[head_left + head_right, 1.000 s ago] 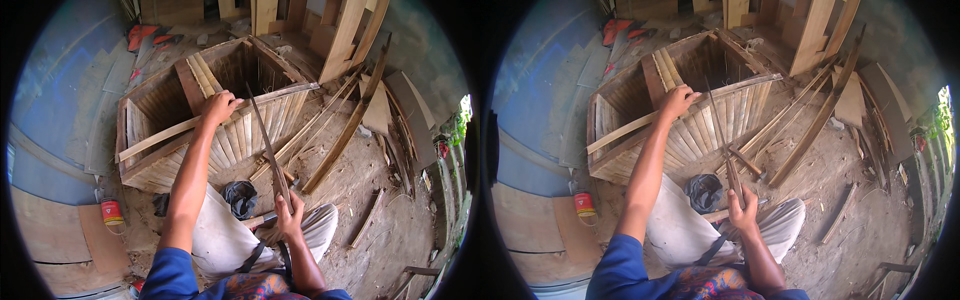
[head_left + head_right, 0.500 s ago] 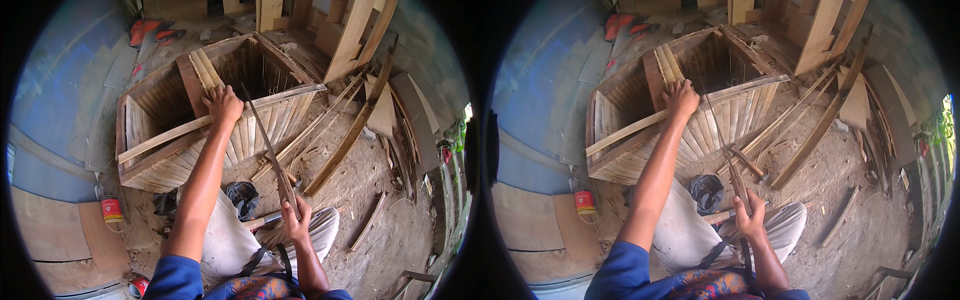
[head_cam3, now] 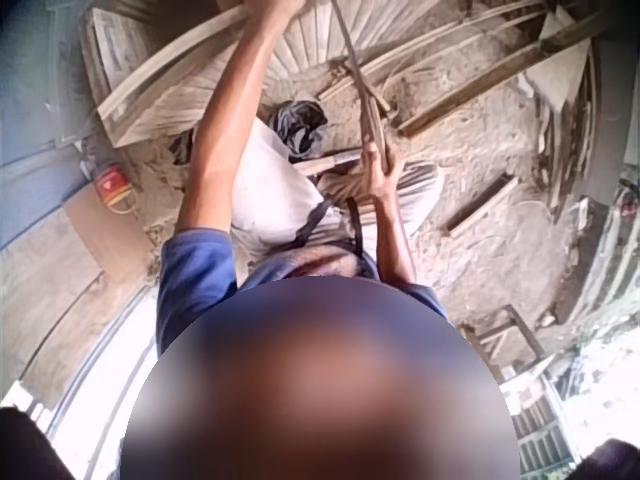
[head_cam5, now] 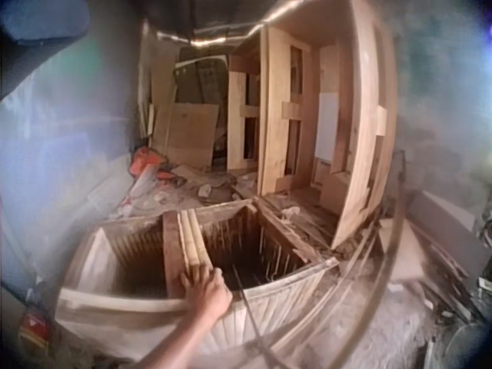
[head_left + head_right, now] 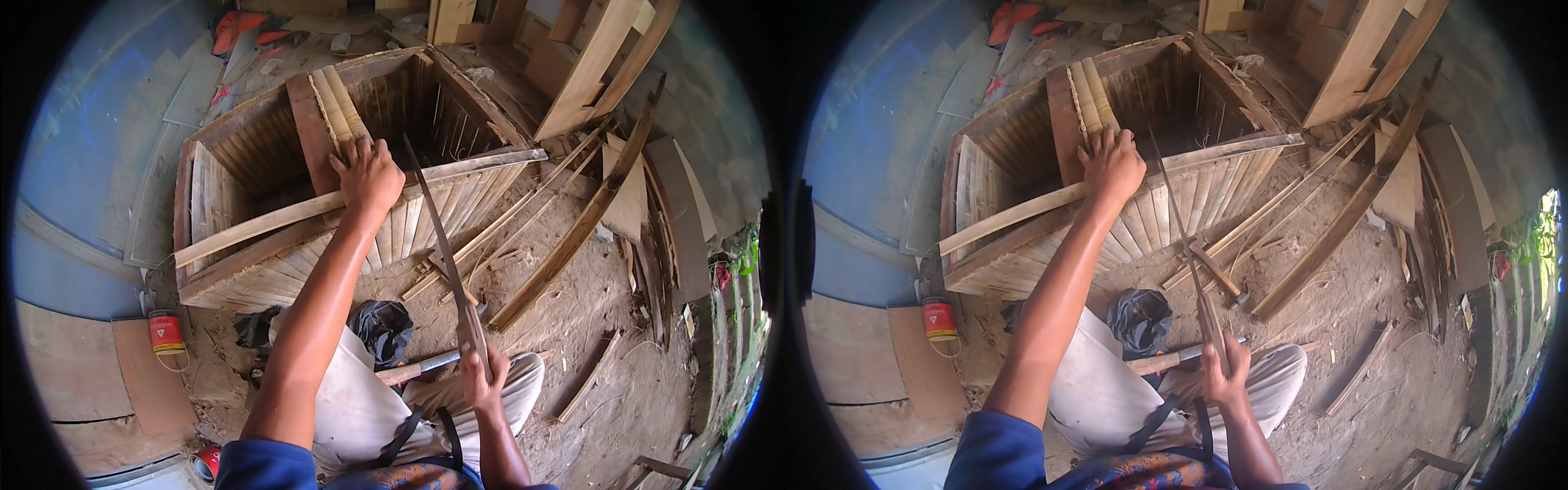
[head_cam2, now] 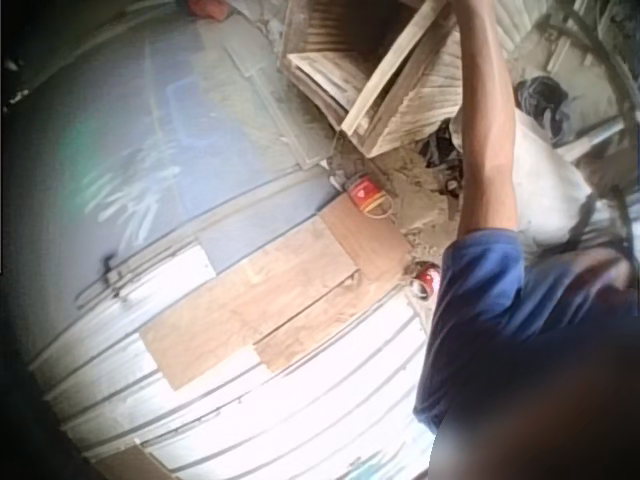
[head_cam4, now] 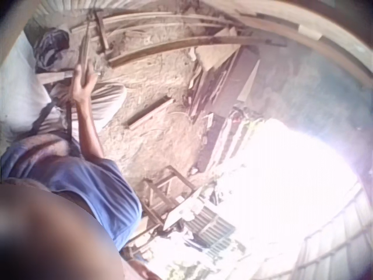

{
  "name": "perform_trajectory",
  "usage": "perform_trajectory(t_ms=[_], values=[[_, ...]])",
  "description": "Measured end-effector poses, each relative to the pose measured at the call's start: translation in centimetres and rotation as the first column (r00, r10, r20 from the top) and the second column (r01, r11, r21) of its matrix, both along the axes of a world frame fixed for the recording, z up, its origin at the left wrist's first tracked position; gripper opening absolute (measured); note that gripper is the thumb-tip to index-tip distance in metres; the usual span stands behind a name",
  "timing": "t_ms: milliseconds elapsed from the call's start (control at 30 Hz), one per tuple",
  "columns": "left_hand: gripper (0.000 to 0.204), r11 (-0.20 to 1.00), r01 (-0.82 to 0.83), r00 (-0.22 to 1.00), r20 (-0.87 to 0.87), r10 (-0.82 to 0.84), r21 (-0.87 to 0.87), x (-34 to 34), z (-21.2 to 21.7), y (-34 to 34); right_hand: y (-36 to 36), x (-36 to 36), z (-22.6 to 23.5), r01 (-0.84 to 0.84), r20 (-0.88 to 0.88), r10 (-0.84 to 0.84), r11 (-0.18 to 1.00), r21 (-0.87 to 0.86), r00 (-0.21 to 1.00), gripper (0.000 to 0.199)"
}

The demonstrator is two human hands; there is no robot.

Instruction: The person sits on the floor and assembles a wooden structure using a hand saw, hammer, and nails. They cut wooden slats to size, position them into the frame, and hammer nails to secure them.

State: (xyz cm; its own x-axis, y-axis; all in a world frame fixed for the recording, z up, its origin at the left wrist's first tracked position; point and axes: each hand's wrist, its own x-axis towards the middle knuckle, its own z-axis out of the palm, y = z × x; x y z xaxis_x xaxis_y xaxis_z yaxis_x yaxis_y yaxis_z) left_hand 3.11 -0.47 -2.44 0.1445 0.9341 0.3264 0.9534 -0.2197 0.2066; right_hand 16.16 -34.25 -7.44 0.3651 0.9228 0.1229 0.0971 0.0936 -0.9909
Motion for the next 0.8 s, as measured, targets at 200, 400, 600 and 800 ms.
perform_trajectory(t_ms=[200,400,600,800], values=[[0.035,1.000,0.006,0.999,0.036,-0.006,0.025,0.4,0.1,-0.1,15.9,-0.6,2.9,-0.017,-0.050,0.019,0.999,0.037,0.999,0.033],[0.030,0.987,-0.081,0.996,0.032,0.078,0.136,1.0,-0.9,0.1,9.3,-0.3,0.1,-0.006,-0.106,0.002,0.999,-0.044,0.994,0.033],[0.028,0.978,-0.053,0.998,-0.005,0.055,0.203,1.3,-1.5,0.2,-1.8,0.4,-0.6,0.005,0.145,-0.002,1.000,-0.021,0.989,0.040],[0.029,0.997,0.001,1.000,-0.006,-0.001,0.073,1.4,-0.4,-0.1,14.6,0.7,1.9,-0.036,-0.046,0.036,0.999,0.019,0.998,0.033]])
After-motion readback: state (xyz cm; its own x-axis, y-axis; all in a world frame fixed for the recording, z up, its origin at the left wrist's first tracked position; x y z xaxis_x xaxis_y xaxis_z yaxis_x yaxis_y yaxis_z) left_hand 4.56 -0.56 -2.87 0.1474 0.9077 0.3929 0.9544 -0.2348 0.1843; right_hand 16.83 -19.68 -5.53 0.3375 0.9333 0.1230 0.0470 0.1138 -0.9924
